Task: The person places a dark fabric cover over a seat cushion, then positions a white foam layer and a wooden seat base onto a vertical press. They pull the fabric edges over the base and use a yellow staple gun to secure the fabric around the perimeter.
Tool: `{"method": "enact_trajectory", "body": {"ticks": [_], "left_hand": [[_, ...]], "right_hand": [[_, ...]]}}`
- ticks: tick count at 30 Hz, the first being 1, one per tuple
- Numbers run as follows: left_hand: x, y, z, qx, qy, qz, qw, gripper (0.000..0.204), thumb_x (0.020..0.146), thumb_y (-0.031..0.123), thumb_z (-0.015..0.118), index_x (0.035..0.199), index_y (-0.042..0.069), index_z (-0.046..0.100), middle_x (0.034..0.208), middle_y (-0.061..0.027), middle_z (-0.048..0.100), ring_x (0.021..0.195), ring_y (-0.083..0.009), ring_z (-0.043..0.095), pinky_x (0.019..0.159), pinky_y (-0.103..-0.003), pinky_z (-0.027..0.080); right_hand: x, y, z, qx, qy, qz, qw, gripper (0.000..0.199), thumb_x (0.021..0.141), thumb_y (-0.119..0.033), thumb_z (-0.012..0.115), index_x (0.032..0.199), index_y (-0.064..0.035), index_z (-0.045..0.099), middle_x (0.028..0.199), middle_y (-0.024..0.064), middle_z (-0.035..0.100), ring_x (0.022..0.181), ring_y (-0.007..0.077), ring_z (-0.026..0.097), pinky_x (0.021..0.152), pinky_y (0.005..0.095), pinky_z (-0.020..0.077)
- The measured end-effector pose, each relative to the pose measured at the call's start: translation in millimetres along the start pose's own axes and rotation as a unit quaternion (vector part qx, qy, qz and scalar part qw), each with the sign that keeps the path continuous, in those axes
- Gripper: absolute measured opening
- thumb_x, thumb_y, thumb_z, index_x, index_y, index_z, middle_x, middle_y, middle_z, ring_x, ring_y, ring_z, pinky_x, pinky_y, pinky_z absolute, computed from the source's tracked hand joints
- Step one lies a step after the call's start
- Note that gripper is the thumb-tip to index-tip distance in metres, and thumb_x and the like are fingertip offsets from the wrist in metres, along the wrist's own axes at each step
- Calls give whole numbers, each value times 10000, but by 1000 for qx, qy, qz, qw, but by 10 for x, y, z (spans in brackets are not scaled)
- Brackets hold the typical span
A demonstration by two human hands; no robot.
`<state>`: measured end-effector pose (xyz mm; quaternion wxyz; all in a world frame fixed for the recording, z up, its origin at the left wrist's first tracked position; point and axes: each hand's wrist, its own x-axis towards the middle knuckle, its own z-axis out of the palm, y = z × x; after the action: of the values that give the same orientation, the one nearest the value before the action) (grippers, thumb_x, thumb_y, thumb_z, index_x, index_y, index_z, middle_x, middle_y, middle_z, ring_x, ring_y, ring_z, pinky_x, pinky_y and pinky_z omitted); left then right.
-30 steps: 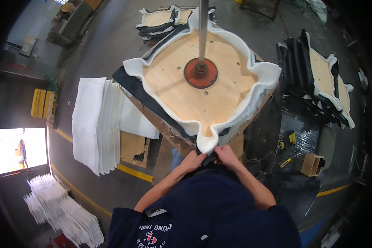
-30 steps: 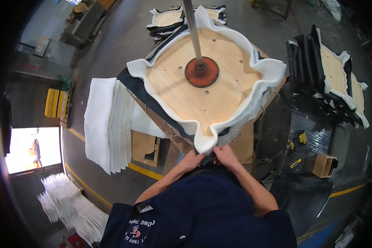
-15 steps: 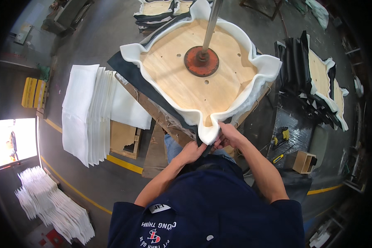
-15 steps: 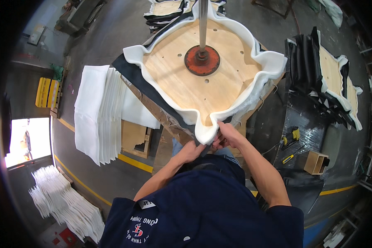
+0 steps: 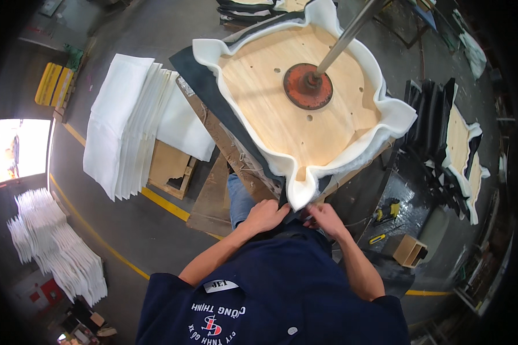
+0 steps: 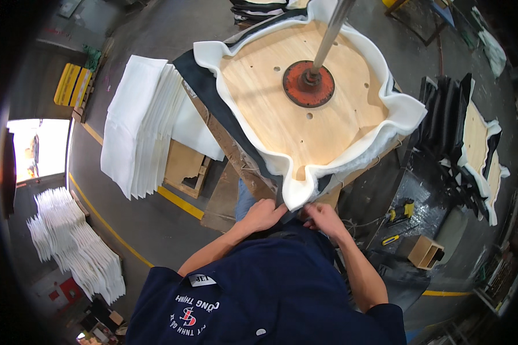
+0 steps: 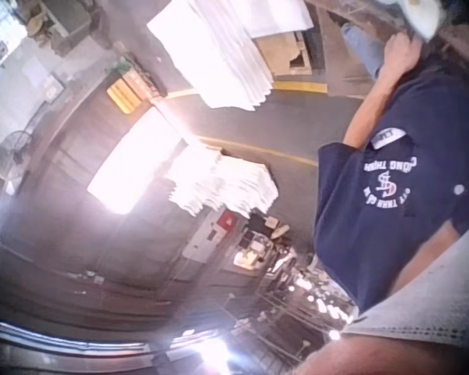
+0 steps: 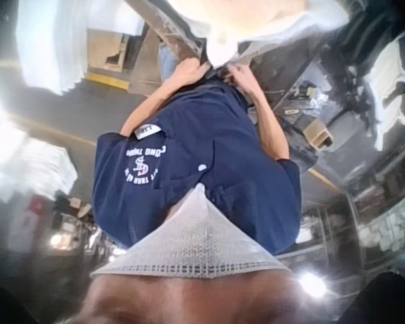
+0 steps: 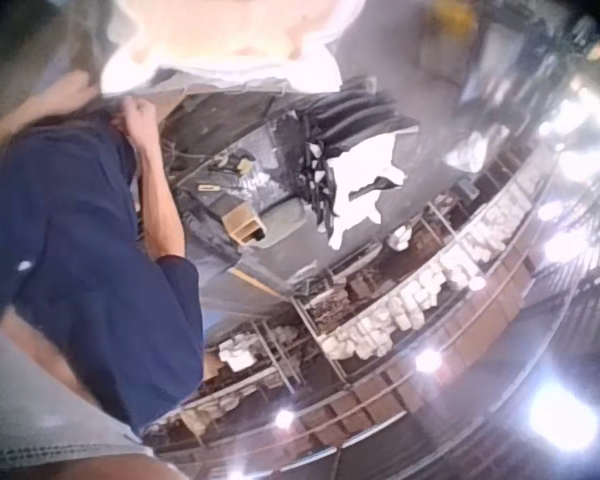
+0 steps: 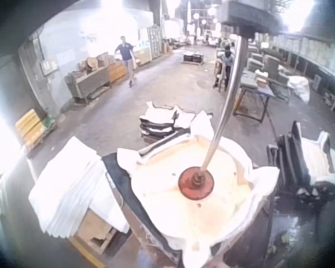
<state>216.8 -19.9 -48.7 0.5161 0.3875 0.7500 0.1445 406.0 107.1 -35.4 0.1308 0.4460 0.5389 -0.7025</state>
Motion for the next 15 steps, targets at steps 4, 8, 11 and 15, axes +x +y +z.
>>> {"method": "enact_trajectory", "body": {"ticks": [4,8,11,15], "left_hand": [[3,204,-123,-50,75,-28,996,574,975,474,502,913,-66,689,969,-309,697,997,-492,650,871,-551,509],[204,160,-146,13,124,-33,992,532,975,408,486,902,-81,684,892,-291,709,919,-467,684,835,-528,518],[389,-76,-106,-135,45,-56,988,557,981,388,476,913,-127,677,790,-276,698,830,-428,705,785,-492,524],[338,28,-155,-151,-22,-84,985,639,1022,434,420,875,-130,683,730,-218,681,634,-278,673,626,-404,516]], "right_hand": [[8,88,235,-10,-44,20,999,401,987,-300,615,1116,69,707,1021,104,729,917,147,628,861,302,492],[164,136,456,171,-57,-45,983,455,995,-374,586,1088,48,727,927,91,739,876,140,623,824,281,481],[120,60,421,234,-52,33,970,455,1000,-383,575,1071,39,728,931,65,750,865,118,609,817,258,466],[34,-3,512,113,-12,7,994,498,1031,-445,548,1042,23,717,984,71,762,770,101,641,671,265,473]]}}
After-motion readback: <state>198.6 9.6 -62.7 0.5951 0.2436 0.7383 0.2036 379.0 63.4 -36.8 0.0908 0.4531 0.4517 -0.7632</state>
